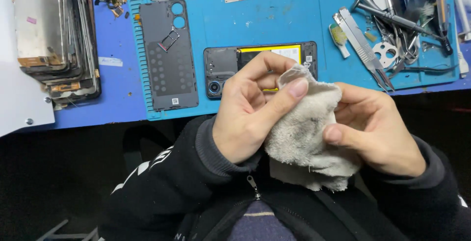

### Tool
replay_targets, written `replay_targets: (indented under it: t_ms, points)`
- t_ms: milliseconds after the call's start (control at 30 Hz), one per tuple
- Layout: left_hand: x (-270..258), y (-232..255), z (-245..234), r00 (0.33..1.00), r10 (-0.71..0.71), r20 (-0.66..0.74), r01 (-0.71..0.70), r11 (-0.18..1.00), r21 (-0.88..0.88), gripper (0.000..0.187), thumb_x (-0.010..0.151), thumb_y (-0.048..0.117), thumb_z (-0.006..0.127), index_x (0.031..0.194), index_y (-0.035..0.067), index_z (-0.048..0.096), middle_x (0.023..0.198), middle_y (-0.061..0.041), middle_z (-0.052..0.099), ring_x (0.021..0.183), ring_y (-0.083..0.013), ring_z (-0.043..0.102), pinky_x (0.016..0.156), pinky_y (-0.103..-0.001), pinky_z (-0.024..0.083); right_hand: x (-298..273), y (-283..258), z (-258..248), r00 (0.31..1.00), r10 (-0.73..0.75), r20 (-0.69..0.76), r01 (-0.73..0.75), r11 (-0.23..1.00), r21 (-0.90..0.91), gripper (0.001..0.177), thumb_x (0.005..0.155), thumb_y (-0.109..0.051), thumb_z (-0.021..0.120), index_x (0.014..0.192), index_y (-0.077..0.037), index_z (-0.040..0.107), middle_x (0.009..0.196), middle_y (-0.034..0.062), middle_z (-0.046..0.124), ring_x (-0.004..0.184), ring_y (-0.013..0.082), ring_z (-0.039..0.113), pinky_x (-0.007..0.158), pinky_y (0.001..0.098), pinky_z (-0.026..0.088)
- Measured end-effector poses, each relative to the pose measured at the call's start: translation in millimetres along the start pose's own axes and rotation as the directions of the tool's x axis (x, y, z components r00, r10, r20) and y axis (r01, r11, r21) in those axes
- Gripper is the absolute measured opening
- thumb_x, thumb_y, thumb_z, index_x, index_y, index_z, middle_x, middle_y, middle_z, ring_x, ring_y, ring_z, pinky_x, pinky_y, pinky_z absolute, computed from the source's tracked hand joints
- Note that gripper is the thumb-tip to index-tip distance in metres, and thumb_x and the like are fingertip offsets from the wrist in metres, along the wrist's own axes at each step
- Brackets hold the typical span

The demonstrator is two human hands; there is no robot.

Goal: The person cleans the interior of an opened smartphone with a cloth, wiping around the battery and camera area, then uses a thin pry tool to scrape and lift along the phone's edge and battery area. The phone is held steady on a blue work mat while the other hand works on it.

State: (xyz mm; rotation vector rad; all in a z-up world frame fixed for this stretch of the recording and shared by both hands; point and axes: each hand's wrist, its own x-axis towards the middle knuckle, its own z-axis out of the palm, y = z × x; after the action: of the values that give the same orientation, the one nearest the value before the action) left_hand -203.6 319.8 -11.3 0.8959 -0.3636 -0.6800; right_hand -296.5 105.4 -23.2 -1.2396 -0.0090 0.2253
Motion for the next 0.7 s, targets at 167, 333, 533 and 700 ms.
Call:
replay_targets:
  t_ms: [167, 333, 533, 700]
  points:
    - [-3.8, 0.3, -4.3, 0.997, 0.065, 0.030, -0.068, 0.994, 0.085, 0.017, 0.113, 0.011, 0.064, 0.120, -0.004, 0.059, 0.105, -0.009, 0.072, 0.098, -0.0074, 0.066, 0.089, -0.021, 0.055, -2.5, 16.1, 8.8, 0.966, 0.072, -0.250, -0.074, 0.997, 0.002, 0.047, 0.090, -0.017, 0.078, 0.130, 0.007, 0.068, 0.114, 0.0143, 0.076, 0.102, 0.0191, 0.072, 0.093, 0.0356, 0.058]
    - [-3.6, -16.8, -5.6, 0.999, 0.036, 0.026, -0.036, 0.999, -0.013, 0.016, 0.112, 0.011, 0.063, 0.114, -0.001, 0.053, 0.100, -0.011, 0.071, 0.094, -0.0081, 0.067, 0.083, -0.022, 0.056, -12.3, 35.7, -0.7, 0.959, -0.244, -0.146, 0.229, 0.967, -0.112, 0.035, 0.097, -0.021, 0.080, 0.118, 0.006, 0.072, 0.121, 0.0161, 0.069, 0.113, 0.0250, 0.063, 0.104, 0.0367, 0.051]
    - [-22.7, -40.2, 5.4, 0.983, -0.149, 0.107, 0.160, 0.982, -0.105, 0.021, 0.105, 0.006, 0.062, 0.119, 0.004, 0.046, 0.098, -0.012, 0.069, 0.085, -0.0067, 0.064, 0.071, -0.022, 0.050, -7.7, 31.1, 47.5, 0.772, -0.587, -0.242, 0.564, 0.809, -0.163, 0.036, 0.107, -0.033, 0.077, 0.107, 0.002, 0.071, 0.133, 0.0154, 0.062, 0.137, 0.0328, 0.052, 0.117, 0.0533, 0.048]
    - [-35.6, -25.6, 13.7, 0.999, -0.010, 0.050, 0.014, 0.997, -0.079, 0.014, 0.113, 0.008, 0.061, 0.124, 0.000, 0.055, 0.107, -0.009, 0.066, 0.095, -0.0065, 0.062, 0.088, -0.021, 0.052, -25.0, 58.1, 34.2, 0.656, -0.605, -0.451, 0.513, 0.796, -0.322, 0.044, 0.112, -0.036, 0.069, 0.101, 0.006, 0.066, 0.101, 0.0225, 0.069, 0.108, 0.0362, 0.065, 0.115, 0.0608, 0.050]
